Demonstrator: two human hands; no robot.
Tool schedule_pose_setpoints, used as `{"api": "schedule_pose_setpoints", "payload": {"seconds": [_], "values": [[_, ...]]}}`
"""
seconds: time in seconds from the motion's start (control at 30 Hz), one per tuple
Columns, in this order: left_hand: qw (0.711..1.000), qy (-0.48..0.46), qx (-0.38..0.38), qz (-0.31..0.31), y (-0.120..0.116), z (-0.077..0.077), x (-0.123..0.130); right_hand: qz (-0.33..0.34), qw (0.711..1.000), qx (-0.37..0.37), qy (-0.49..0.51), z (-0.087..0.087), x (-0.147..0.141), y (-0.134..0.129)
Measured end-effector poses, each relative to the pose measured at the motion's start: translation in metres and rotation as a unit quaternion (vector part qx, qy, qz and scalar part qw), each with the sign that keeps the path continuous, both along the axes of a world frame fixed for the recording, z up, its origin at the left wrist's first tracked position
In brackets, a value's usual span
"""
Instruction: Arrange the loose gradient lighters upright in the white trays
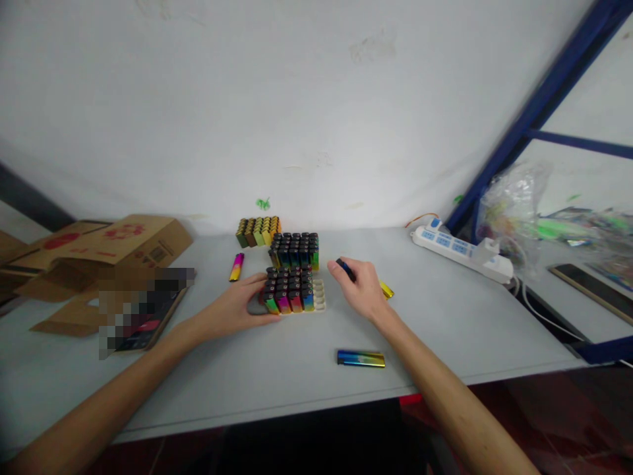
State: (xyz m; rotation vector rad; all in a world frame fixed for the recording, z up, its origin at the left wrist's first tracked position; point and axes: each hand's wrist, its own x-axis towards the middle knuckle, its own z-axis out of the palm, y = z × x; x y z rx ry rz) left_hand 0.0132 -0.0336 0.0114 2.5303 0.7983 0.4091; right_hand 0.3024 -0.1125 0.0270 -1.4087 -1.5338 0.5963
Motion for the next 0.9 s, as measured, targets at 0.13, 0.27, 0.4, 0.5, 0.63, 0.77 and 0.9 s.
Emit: {"api": "schedule_pose_setpoints", "payload": {"seconds": [0.13,0.27,0.4,0.5,0.63,0.77,0.9], "values": [[1.0,0.001,-0.003,0.003,-0.001,0.001,0.001,0.02,0.993,-0.055,0.107,0.002,0.0,0.001],[1.0,0.005,-0.004,0.004,-0.001,0.003,0.002,0.006,0.983,-0.077,0.167,-0.003,0.0,0.007],[1.0,0.003,-0.007,0.007,-0.001,0.002,0.001,0.015,0.966,-0.092,0.241,-0.006,0.0,0.009],[1.0,0.002,-0.006,0.007,-0.002,0.002,0.001,0.001,0.955,-0.079,0.287,-0.002,-0.003,0.008],[1.0,0.001,-0.008,0.006,-0.002,0.003,0.001,-0.021,0.948,-0.068,0.311,0.003,-0.005,0.007],[1.0,0.004,-0.006,0.007,-0.003,0.004,0.001,0.001,0.947,-0.086,0.311,0.0,-0.001,0.009],[1.0,0.003,-0.008,0.006,-0.002,0.003,0.001,0.026,0.946,-0.111,0.305,-0.007,0.003,0.013]]}}
